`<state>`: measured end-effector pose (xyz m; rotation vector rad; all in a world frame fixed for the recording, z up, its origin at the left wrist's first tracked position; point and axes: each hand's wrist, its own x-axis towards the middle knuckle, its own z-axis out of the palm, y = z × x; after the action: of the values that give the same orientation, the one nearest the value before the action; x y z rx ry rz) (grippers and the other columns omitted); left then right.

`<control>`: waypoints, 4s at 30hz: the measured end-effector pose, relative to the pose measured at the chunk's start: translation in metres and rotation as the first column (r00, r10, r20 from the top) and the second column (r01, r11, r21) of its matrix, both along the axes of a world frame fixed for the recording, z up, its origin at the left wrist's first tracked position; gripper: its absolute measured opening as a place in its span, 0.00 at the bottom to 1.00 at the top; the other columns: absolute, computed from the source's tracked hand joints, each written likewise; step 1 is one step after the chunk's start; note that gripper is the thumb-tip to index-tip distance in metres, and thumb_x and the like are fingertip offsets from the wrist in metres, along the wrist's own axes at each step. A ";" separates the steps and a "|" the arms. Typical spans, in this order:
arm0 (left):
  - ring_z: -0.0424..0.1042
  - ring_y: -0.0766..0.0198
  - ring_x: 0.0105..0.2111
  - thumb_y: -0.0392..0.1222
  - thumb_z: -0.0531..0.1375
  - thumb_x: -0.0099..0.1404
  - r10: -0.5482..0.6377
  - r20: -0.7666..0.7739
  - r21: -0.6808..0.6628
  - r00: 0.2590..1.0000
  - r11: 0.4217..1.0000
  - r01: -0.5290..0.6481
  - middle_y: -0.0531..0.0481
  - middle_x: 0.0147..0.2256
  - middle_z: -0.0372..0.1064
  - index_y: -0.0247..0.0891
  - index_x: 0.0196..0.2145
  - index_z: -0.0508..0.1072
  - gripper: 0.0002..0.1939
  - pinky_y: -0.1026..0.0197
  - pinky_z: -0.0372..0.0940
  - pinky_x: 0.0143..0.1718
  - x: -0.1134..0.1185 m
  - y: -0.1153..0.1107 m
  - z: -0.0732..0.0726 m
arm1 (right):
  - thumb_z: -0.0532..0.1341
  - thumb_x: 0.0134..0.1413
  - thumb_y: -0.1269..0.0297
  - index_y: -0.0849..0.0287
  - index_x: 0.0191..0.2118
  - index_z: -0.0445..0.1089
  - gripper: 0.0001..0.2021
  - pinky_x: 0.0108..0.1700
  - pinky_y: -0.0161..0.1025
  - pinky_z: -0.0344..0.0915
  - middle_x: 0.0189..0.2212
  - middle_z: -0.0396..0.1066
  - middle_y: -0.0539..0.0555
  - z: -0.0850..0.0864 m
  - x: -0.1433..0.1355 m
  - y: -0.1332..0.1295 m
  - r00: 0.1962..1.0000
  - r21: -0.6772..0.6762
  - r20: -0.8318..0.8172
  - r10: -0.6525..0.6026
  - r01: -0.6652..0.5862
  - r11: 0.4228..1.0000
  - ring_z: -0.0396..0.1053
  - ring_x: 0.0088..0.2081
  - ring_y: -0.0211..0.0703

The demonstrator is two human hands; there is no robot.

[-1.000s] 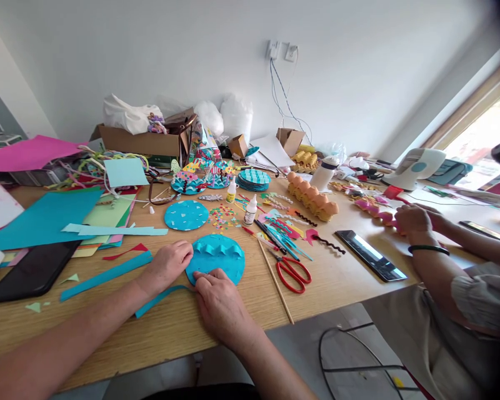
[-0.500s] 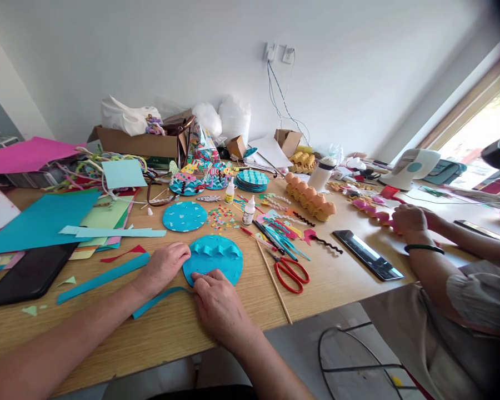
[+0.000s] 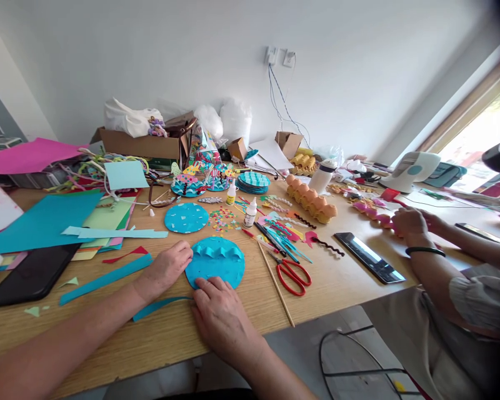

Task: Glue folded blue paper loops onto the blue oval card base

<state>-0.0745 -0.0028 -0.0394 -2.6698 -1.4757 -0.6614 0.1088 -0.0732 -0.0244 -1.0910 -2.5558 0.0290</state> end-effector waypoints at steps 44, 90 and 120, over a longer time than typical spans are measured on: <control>0.72 0.60 0.35 0.27 0.49 0.62 0.071 -0.217 0.098 0.974 0.994 -0.051 0.47 0.34 0.70 0.38 0.33 0.66 0.10 0.60 0.67 0.37 0.004 -0.006 0.004 | 0.57 0.55 0.68 0.59 0.32 0.67 0.03 0.42 0.39 0.62 0.35 0.71 0.54 0.006 -0.001 0.000 0.999 -0.032 -0.029 0.043 -0.044 0.999 0.65 0.37 0.43; 0.67 0.59 0.44 0.36 0.44 0.69 -0.129 -0.020 -0.022 0.991 0.991 0.128 0.46 0.43 0.69 0.36 0.42 0.71 0.16 0.57 0.67 0.46 -0.004 -0.032 0.004 | 0.50 0.58 0.72 0.59 0.39 0.68 0.10 0.31 0.38 0.67 0.32 0.75 0.58 0.032 -0.037 0.064 0.932 -0.166 0.281 -0.230 0.284 0.945 0.74 0.34 0.48; 0.69 0.59 0.43 0.30 0.42 0.66 -0.125 -0.119 0.062 0.985 0.989 0.133 0.45 0.43 0.70 0.35 0.45 0.70 0.19 0.56 0.66 0.48 -0.003 -0.035 -0.002 | 0.47 0.61 0.71 0.61 0.41 0.66 0.12 0.33 0.34 0.66 0.34 0.74 0.60 0.019 -0.041 0.064 0.904 -0.151 0.296 -0.308 0.363 0.919 0.74 0.34 0.44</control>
<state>-0.0771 -0.0382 -0.0417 -2.7164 -1.2382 -0.5436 0.0678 -0.0097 -0.0053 -1.7132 -2.5942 0.0592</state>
